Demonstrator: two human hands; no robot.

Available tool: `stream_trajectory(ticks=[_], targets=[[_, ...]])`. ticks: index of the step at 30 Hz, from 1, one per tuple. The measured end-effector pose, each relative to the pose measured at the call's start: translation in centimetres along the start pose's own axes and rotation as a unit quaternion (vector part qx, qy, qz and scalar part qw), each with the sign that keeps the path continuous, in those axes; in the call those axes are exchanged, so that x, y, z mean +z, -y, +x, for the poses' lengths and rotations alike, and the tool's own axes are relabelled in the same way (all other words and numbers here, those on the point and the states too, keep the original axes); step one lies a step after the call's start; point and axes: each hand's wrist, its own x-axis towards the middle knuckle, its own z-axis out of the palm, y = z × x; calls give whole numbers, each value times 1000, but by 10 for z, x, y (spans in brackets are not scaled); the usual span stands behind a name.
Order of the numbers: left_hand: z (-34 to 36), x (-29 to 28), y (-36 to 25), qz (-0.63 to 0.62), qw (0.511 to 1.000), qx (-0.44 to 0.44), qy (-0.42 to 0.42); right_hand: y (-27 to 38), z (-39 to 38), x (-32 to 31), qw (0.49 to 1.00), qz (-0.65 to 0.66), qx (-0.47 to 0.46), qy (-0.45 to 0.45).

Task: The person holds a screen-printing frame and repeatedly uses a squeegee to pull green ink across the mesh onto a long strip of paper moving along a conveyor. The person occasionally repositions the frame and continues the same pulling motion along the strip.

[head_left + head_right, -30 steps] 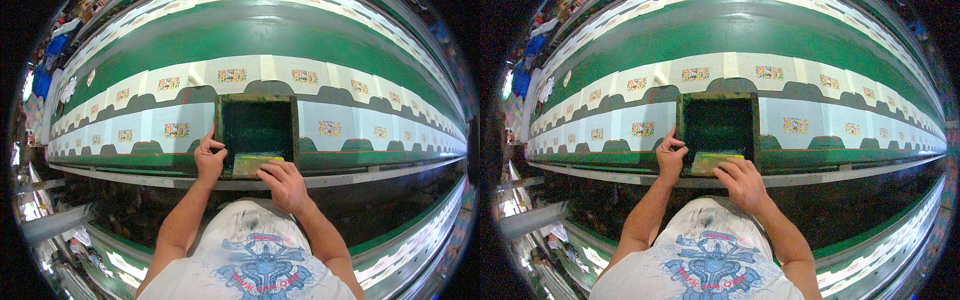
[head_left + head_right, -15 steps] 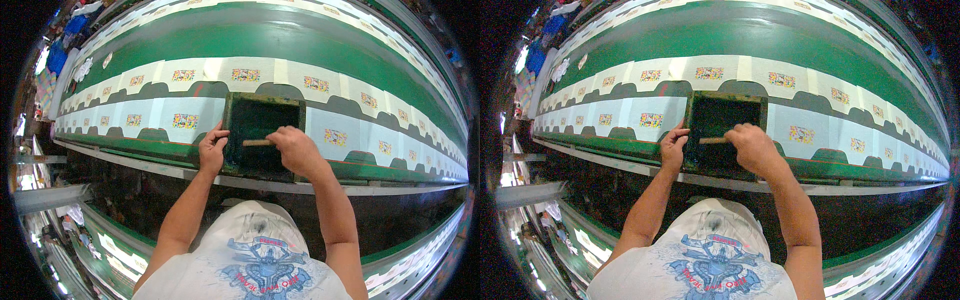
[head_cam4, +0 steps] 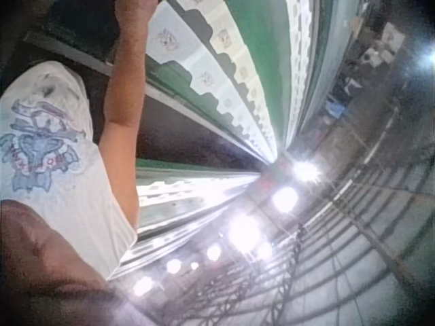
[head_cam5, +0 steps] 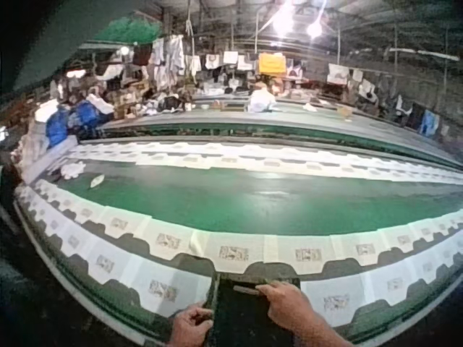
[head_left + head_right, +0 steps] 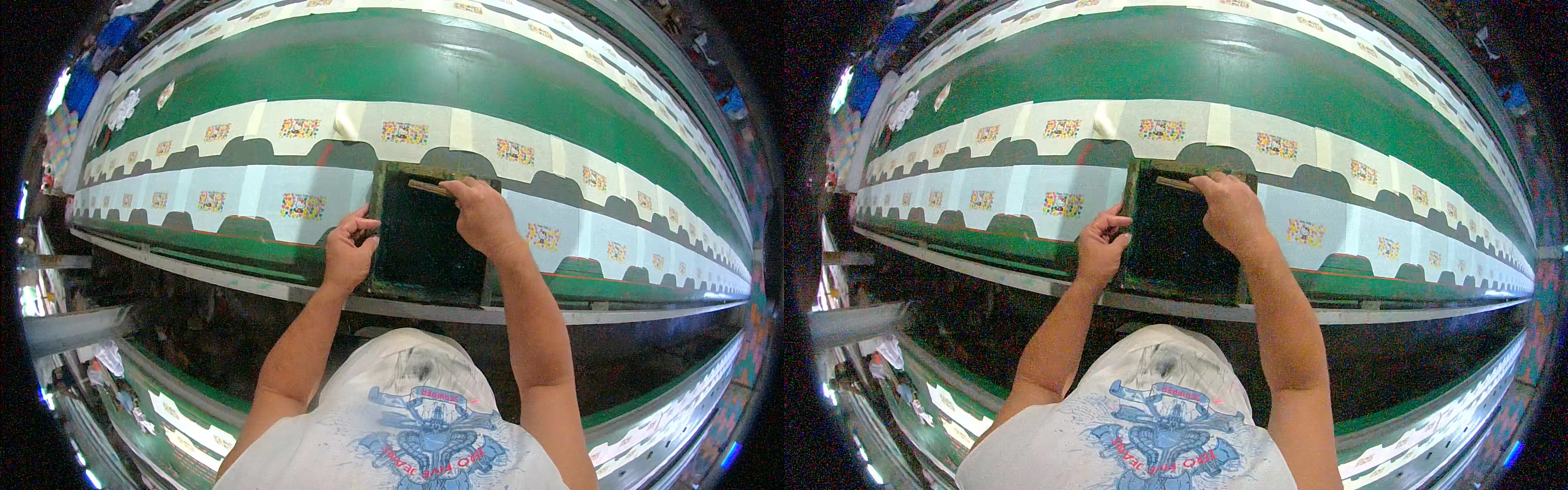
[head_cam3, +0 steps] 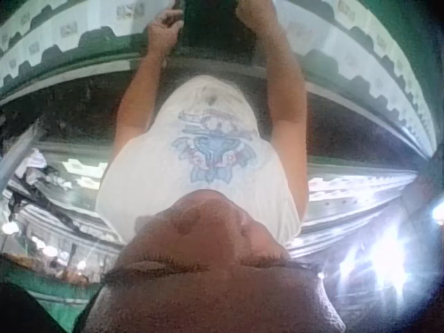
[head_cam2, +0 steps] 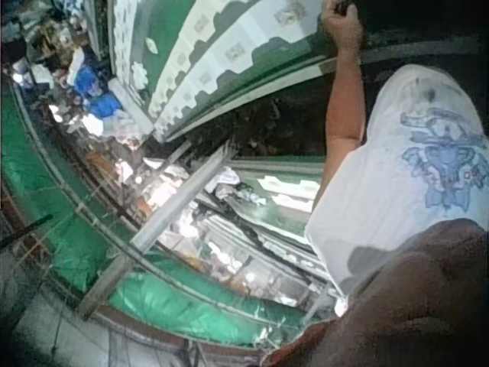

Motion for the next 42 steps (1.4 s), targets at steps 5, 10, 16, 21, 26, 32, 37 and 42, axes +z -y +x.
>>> stream_trajectory(ticks=[5,10,16,21,26,32,37,42], targets=[[-1,-3,-10,57,998,32,7,8,-14,6,998,-36,-41,17],[-3,-2,-15,33,999,13,16,32,-50,7,997,-23,-67,23],[-6,6,9,-50,996,71,-7,53,-96,20,996,-30,-82,18],[-9,7,6,23,999,49,-1,70,-124,23,996,-40,-72,22],[-11,8,3,143,982,121,-2,83,-140,25,998,-34,-32,49],[-10,9,5,134,981,138,-15,73,-168,25,996,41,11,-78],[-13,10,-1,142,982,122,-20,50,-199,39,961,132,143,-196],[-25,40,-36,104,980,170,-15,13,-226,33,944,201,145,-216]])
